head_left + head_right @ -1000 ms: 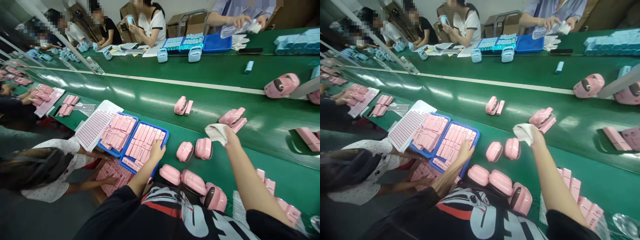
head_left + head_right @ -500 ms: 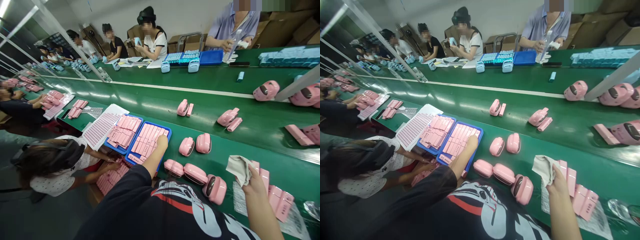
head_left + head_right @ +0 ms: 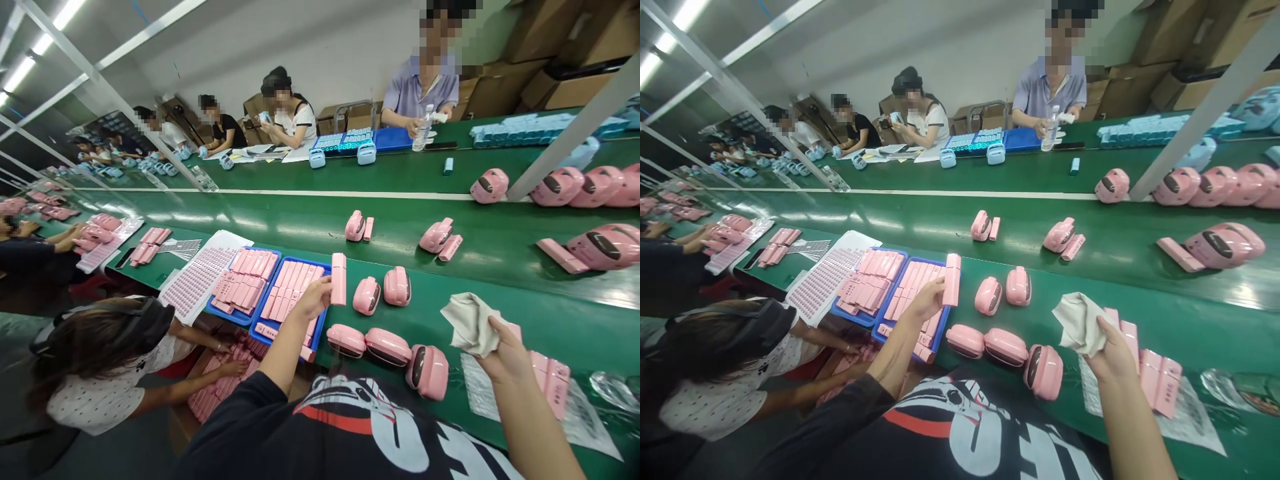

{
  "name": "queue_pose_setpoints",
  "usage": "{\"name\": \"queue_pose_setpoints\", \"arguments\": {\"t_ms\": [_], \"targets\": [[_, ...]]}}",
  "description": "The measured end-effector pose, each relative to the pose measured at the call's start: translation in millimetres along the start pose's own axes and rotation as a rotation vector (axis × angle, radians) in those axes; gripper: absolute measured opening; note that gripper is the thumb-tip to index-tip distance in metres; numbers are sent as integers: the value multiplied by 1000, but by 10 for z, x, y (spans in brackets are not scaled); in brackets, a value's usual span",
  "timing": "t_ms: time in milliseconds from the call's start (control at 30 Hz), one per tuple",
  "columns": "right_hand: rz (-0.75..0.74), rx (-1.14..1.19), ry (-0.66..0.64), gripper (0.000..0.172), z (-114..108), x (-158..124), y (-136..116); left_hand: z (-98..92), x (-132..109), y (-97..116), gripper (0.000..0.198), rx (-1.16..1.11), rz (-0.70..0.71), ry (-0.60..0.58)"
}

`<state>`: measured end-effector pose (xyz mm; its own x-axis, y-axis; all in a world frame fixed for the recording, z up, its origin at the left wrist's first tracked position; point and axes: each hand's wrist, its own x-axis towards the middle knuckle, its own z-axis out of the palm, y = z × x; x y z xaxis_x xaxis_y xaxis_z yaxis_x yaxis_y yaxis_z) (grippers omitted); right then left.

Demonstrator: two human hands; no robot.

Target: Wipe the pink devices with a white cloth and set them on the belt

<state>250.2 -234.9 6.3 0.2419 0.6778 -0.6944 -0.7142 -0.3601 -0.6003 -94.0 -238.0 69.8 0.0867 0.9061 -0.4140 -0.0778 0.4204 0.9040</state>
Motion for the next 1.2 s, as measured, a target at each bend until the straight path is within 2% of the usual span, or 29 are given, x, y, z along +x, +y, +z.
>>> {"name": "queue_pose_setpoints", "arguments": {"t_ms": [133, 267, 400, 533, 700, 833, 900, 1033, 1133, 1200], "targets": [[18, 17, -41, 23, 150, -75, 70, 419, -267, 139, 40, -319, 71, -164], [21, 17, -102, 22, 225, -174, 122, 726, -383, 240, 47, -516, 12, -327], [-31, 33, -105, 22, 174, -221, 111, 845, -426, 251, 45, -581, -43, -423], [-86, 61, -79, 23, 72, -197, 74, 905, -450, 247, 43, -527, -57, -429], [-109, 96, -66, 24, -59, -151, 78, 916, -341, 213, 57, -232, -41, -372], [-140, 112, -71, 27, -161, -126, 89, 862, -21, 32, 41, 248, -42, -260], [-165, 123, -52, 28, -205, -111, 86, 893, 179, -103, 31, 525, -66, -231], [-181, 117, -12, 26, -268, -91, 75, 1144, 548, -388, 26, 950, -154, -252], [-169, 94, -7, 25, -307, -92, 72, 1353, 769, -554, 31, 1136, -212, -273], [-162, 80, 6, 25, -341, -89, 72, 1426, 885, -627, 32, 1204, -219, -282]]}}
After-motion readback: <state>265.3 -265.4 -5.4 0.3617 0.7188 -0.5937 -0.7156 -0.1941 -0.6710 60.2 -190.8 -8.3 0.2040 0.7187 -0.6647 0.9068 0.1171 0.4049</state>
